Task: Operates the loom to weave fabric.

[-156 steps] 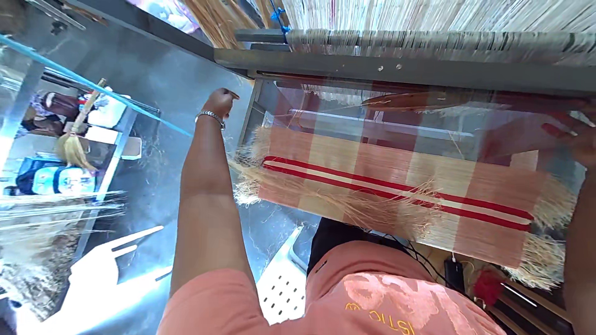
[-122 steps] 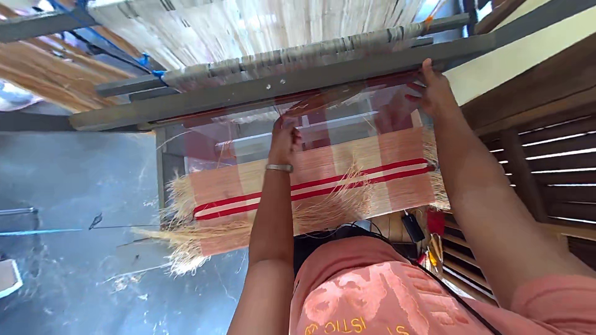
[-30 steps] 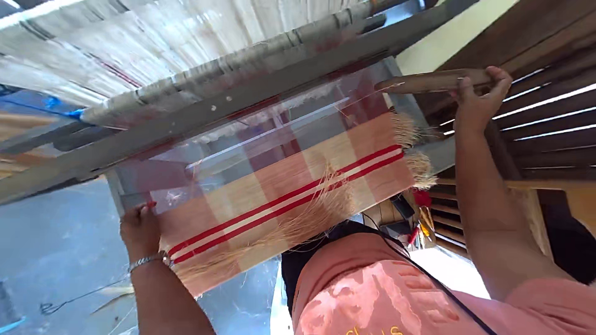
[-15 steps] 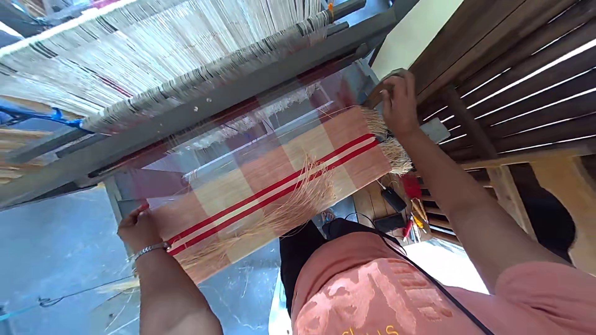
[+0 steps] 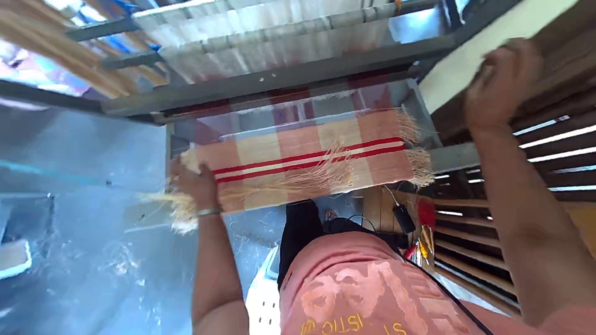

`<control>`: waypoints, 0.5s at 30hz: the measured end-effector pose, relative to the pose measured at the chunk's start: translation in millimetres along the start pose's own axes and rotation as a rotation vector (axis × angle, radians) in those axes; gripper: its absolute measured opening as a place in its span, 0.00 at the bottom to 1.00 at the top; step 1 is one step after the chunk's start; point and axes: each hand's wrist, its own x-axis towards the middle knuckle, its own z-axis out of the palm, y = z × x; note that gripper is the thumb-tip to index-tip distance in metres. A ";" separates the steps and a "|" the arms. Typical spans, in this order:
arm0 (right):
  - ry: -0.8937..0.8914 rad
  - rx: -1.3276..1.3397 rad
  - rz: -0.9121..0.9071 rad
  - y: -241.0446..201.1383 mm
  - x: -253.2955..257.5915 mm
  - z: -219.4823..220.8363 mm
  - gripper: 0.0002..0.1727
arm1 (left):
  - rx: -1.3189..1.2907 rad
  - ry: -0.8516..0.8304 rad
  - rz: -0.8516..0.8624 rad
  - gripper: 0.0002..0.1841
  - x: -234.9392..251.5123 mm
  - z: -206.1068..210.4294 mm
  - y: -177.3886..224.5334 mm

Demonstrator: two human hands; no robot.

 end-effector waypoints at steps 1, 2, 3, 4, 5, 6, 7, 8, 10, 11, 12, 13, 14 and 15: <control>0.071 0.066 -0.046 -20.2 1.5 -19.8 0.20 | -0.063 0.010 0.106 0.35 -28.1 5.5 13.6; 0.125 0.158 -0.096 -45.6 -0.5 -35.8 0.19 | -0.139 -0.012 0.214 0.34 -54.7 12.8 29.1; 0.136 0.270 -0.145 -74.7 -5.5 -48.5 0.18 | -0.230 -0.050 0.319 0.33 -77.9 20.3 46.5; 0.123 0.393 -0.191 -105.5 -13.5 -56.4 0.20 | -0.314 -0.099 0.411 0.34 -98.6 28.1 62.8; 0.082 0.546 -0.223 -136.5 -25.1 -60.1 0.22 | -0.388 -0.159 0.472 0.36 -118.3 32.6 80.0; 0.013 0.740 -0.243 -166.7 -38.2 -60.1 0.25 | -0.453 -0.217 0.501 0.40 -136.0 34.8 96.5; -0.094 0.947 -0.242 -196.5 -50.5 -59.5 0.30 | -0.507 -0.256 0.508 0.45 -150.5 35.1 110.3; -0.230 1.151 -0.230 -224.1 -59.5 -57.0 0.34 | -0.526 -0.269 0.506 0.49 -160.6 33.5 119.3; -0.516 1.420 -0.209 -267.0 -62.8 -42.9 0.42 | -0.492 -0.255 0.461 0.44 -168.9 28.4 117.8; -0.621 1.432 -0.214 -279.4 -55.6 -28.6 0.43 | -0.474 -0.259 0.405 0.41 -169.5 25.2 108.8; -0.651 1.341 -0.254 -284.6 -43.3 -7.6 0.40 | -0.470 -0.283 0.339 0.39 -169.2 21.1 95.4; -0.630 1.139 -0.288 -284.4 -27.8 18.0 0.37 | -0.469 -0.292 0.288 0.39 -168.7 17.3 79.8; -0.609 0.874 -0.289 -281.0 -13.3 45.5 0.36 | -0.481 -0.282 0.243 0.38 -169.7 13.4 64.2; -0.615 0.626 -0.258 -276.0 -4.1 72.8 0.39 | -0.499 -0.262 0.202 0.38 -172.4 8.9 50.1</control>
